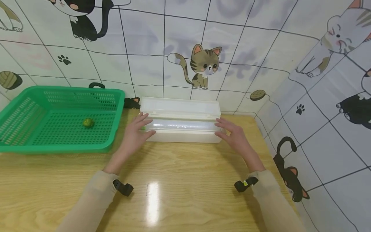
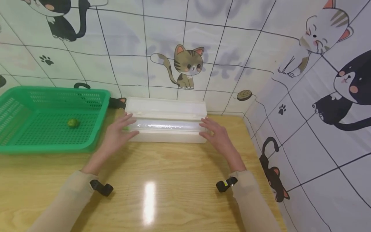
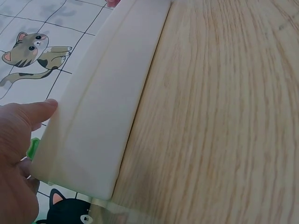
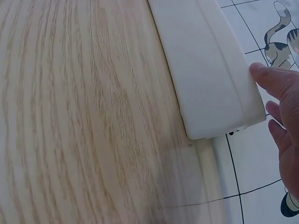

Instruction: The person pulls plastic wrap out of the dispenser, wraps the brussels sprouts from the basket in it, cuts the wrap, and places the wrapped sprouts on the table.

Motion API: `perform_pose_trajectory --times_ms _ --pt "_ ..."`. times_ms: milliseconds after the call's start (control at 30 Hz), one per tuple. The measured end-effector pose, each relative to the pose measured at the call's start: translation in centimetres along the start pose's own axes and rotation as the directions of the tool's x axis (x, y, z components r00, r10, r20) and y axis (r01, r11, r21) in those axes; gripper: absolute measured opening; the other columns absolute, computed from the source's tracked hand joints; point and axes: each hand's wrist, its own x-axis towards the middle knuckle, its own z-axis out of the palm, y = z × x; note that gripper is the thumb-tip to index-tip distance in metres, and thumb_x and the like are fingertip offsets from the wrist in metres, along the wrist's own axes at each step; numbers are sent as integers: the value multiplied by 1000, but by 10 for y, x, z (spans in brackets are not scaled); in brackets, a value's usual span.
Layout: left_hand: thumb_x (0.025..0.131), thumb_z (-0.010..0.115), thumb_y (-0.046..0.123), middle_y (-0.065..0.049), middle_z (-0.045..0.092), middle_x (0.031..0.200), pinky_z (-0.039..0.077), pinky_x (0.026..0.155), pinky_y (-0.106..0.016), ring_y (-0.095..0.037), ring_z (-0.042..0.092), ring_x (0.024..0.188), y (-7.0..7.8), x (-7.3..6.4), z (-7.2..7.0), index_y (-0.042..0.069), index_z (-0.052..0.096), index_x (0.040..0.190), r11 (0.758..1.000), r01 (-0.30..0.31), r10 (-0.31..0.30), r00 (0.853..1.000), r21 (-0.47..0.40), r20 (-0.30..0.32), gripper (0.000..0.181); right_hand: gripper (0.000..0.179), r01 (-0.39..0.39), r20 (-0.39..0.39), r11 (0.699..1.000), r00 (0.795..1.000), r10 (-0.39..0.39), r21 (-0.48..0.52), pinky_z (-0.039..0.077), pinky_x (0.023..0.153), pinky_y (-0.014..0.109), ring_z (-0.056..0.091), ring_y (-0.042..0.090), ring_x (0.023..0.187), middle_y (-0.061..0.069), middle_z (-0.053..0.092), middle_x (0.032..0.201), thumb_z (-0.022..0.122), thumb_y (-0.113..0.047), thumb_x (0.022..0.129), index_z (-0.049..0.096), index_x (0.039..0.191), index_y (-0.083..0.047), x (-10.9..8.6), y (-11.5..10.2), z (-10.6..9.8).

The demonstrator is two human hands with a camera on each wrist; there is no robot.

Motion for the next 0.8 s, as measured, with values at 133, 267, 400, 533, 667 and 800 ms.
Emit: perform_pose_trajectory --times_ms 133,267,400,533,667,800 --pt "84 84 2 -25 53 146 38 112 -57 -41 37 145 -1 1 -2 -7 73 116 998 47 -47 999 -37 1 36 37 -68 14 996 998 67 58 39 111 57 48 33 139 13 58 145 78 -9 92 71 127 0 4 2 1" --pt "84 84 2 -26 52 147 40 111 -57 -41 36 146 -1 2 -5 -7 75 111 994 76 -75 997 -76 13 30 34 -146 34 983 989 143 110 37 113 56 49 31 139 11 60 142 77 -12 93 73 124 -1 6 3 2" --pt "86 83 4 -25 51 148 36 114 -57 -40 34 147 0 4 -5 -7 76 109 988 103 -99 994 -115 42 26 31 -191 60 972 981 185 136 36 114 55 50 31 138 11 62 140 77 -13 93 74 122 -2 7 2 2" --pt "88 81 4 -24 52 148 32 116 -57 -40 31 149 1 5 -5 -8 77 104 982 123 -117 992 -141 53 20 29 -202 69 972 978 195 121 38 113 55 51 31 137 11 63 139 77 -14 93 75 120 -2 9 3 3" --pt "89 80 4 -23 52 148 27 119 -57 -39 29 150 2 6 -4 -7 78 97 980 141 -133 989 -143 59 14 24 -198 69 973 979 191 117 41 111 54 52 30 137 11 64 136 77 -13 94 77 115 -3 11 3 3" --pt "90 79 4 -23 53 147 22 121 -55 -38 30 150 2 8 -3 -7 78 93 979 157 -149 987 -132 64 11 20 -191 74 975 980 183 116 41 111 53 52 30 137 11 66 133 76 -11 94 78 112 -3 12 3 4"
